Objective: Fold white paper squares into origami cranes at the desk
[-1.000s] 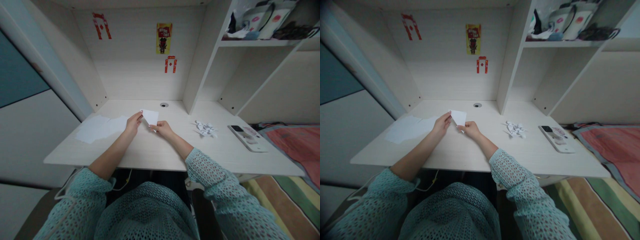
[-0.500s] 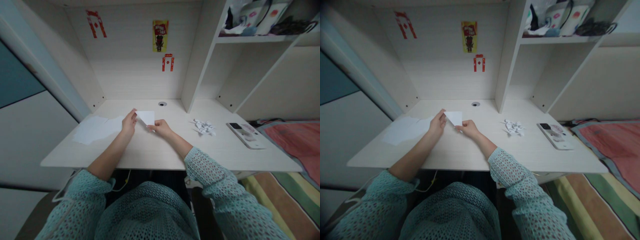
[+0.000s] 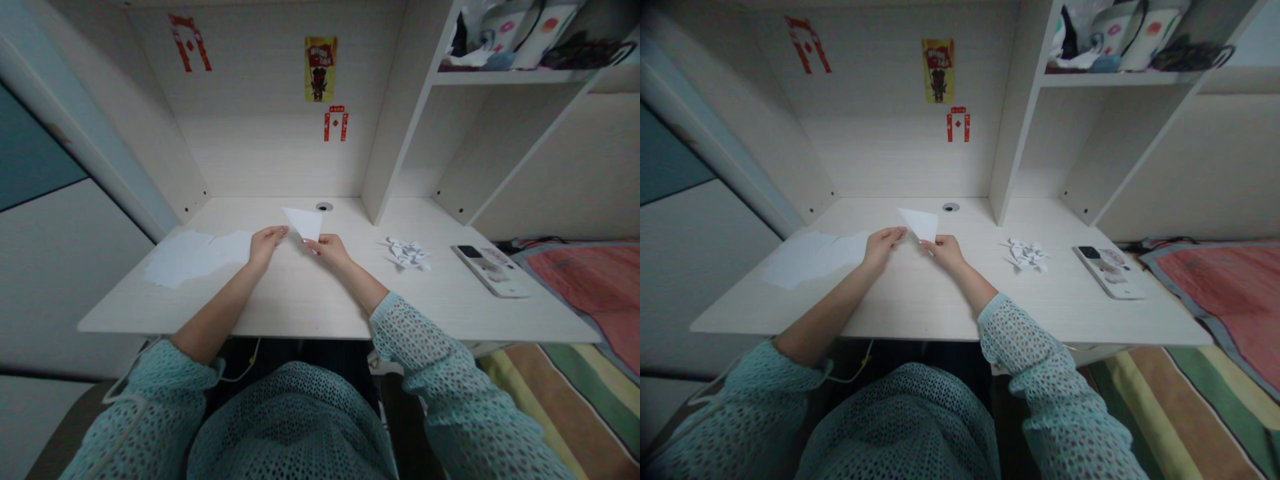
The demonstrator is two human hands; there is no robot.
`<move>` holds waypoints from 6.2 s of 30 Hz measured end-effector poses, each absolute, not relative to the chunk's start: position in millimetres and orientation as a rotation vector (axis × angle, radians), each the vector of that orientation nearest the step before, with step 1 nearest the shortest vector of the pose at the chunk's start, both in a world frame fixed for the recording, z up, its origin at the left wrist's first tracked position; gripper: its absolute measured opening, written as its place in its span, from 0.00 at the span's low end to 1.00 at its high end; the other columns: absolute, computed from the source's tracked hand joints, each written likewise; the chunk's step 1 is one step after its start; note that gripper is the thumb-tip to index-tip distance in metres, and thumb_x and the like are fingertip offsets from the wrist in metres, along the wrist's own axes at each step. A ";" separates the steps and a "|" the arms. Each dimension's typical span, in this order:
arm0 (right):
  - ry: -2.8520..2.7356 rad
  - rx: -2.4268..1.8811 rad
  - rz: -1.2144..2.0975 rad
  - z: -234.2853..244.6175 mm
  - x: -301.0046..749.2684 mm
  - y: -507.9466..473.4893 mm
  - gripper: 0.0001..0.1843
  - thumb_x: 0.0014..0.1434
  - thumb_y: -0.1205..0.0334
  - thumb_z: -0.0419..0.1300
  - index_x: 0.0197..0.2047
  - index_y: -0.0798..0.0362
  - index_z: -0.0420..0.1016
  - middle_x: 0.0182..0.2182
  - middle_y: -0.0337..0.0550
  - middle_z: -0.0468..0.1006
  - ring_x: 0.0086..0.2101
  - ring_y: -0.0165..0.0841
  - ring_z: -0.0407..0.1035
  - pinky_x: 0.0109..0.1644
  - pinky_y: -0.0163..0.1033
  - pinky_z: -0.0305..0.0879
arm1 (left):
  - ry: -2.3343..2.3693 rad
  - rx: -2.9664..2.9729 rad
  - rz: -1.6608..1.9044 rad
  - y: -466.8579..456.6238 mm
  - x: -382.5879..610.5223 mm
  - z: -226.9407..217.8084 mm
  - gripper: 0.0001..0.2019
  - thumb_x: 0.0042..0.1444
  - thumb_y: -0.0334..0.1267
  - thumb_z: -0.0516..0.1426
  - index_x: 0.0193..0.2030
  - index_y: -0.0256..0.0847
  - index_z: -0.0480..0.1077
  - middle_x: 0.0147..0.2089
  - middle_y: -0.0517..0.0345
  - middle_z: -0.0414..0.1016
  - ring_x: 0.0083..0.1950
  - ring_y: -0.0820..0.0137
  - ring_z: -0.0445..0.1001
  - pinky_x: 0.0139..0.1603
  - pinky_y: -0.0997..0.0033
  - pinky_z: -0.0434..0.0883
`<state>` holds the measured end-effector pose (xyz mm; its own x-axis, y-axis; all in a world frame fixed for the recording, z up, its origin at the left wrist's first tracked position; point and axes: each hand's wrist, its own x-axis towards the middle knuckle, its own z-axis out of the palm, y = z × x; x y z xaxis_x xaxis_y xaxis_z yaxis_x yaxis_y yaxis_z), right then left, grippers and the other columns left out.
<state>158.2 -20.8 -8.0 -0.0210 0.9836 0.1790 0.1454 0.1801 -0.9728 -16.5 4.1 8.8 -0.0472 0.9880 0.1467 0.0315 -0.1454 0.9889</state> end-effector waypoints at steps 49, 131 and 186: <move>-1.432 -1.065 0.917 -2.6 165.7 -21.1 0.16 0.40 0.50 0.65 0.27 0.55 0.78 0.28 0.44 0.78 0.30 0.33 0.69 0.36 0.37 0.61 | 0.982 1.429 1.061 -0.4 -4.9 9.3 0.22 0.45 0.59 0.57 0.29 0.39 0.75 0.30 0.51 0.76 0.34 0.66 0.73 0.30 0.71 0.63; -1.404 -1.115 0.542 -1.4 184.2 -13.6 0.13 0.48 0.52 0.61 0.31 0.54 0.79 0.31 0.45 0.80 0.32 0.33 0.71 0.40 0.38 0.65 | 1.000 1.437 0.880 -6.0 -8.5 13.0 0.23 0.38 0.45 0.66 0.41 0.36 0.74 0.38 0.48 0.77 0.35 0.68 0.74 0.35 0.72 0.66; -1.806 -1.073 0.291 -2.1 173.1 -25.9 0.15 0.58 0.56 0.55 0.47 0.46 0.76 0.32 0.43 0.78 0.33 0.34 0.68 0.38 0.38 0.60 | 1.049 1.428 1.191 1.2 -1.3 -2.8 0.20 0.40 0.47 0.65 0.39 0.37 0.77 0.41 0.50 0.78 0.40 0.64 0.74 0.45 0.65 0.69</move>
